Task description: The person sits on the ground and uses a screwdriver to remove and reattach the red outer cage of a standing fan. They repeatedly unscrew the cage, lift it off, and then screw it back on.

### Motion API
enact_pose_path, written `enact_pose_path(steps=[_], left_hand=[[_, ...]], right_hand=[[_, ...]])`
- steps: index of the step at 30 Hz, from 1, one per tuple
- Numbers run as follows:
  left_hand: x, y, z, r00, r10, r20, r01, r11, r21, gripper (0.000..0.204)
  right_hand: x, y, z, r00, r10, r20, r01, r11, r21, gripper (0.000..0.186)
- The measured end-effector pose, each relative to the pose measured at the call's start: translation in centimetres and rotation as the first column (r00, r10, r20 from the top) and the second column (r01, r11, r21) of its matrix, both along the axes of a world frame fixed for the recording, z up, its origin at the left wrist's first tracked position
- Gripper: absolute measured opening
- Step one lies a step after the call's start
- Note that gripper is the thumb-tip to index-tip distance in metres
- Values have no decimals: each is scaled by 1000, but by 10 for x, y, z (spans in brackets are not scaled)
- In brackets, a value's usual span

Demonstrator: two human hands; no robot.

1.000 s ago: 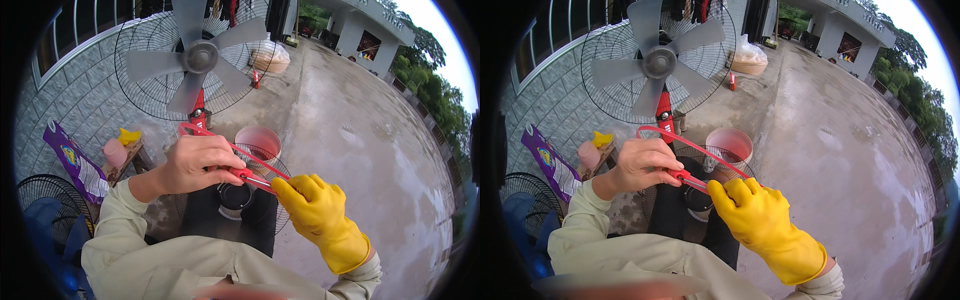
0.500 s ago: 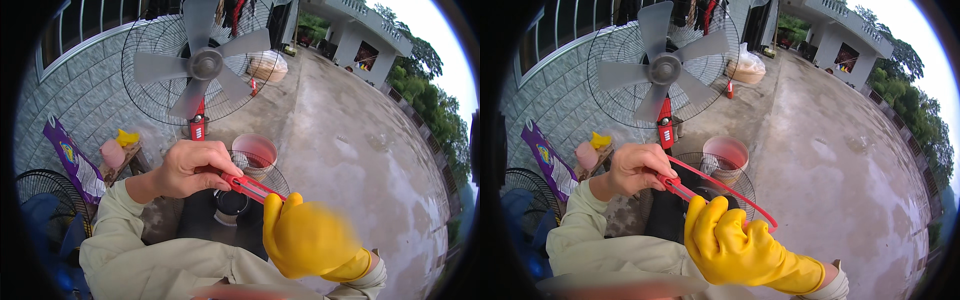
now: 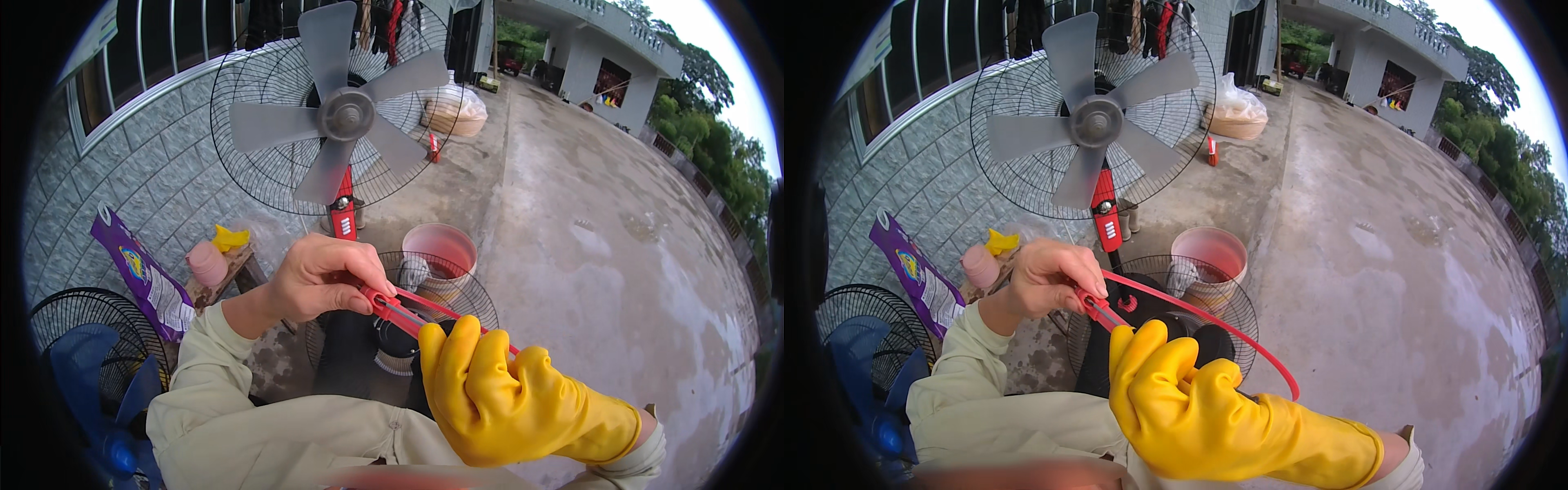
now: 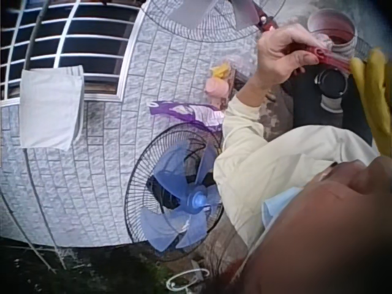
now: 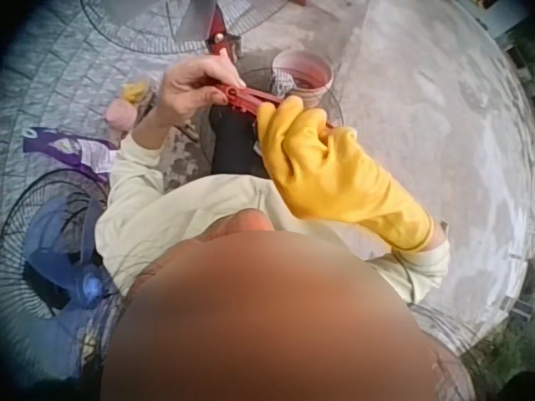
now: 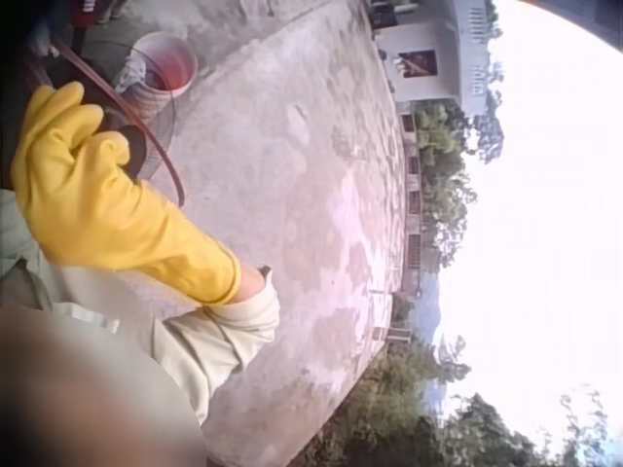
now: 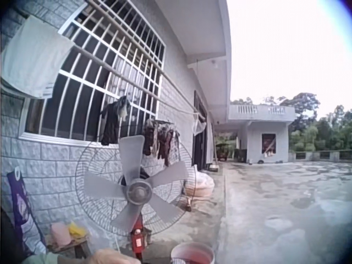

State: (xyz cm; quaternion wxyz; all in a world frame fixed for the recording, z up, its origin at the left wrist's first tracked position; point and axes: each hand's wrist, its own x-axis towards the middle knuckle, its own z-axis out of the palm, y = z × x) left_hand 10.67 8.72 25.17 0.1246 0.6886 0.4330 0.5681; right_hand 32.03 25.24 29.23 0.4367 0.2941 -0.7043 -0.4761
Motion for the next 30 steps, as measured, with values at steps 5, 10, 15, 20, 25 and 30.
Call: enact_pose_path(steps=[5, 10, 15, 20, 25, 30], left_hand=[[3, 0, 0, 944, 172, -282, -146, 983, 111, 22], [3, 9, -9, 849, 188, -494, -93, 973, 211, 25], [5, 9, 2, 809, 204, -551, -114, 974, 194, 28], [4, 14, -2, 798, 224, -559, -121, 969, 215, 28], [3, 20, 16, 745, 298, -597, -130, 942, 308, 25], [-2, 20, 0, 800, 139, -584, -92, 990, 110, 23]], right_hand=[[0, -6, -9, 939, 54, 341, 188, 748, -636, 24], [2, 0, -5, 689, 496, 529, 632, -52, -774, 24], [6, -10, 5, 797, 95, 597, 528, 372, -764, 20], [1, -4, -17, 763, 172, 623, 579, 249, -777, 14], [-3, 7, -25, 735, 519, 436, 610, -226, -759, 25], [1, 1, -14, 813, 94, 575, 510, 363, -780, 23]])
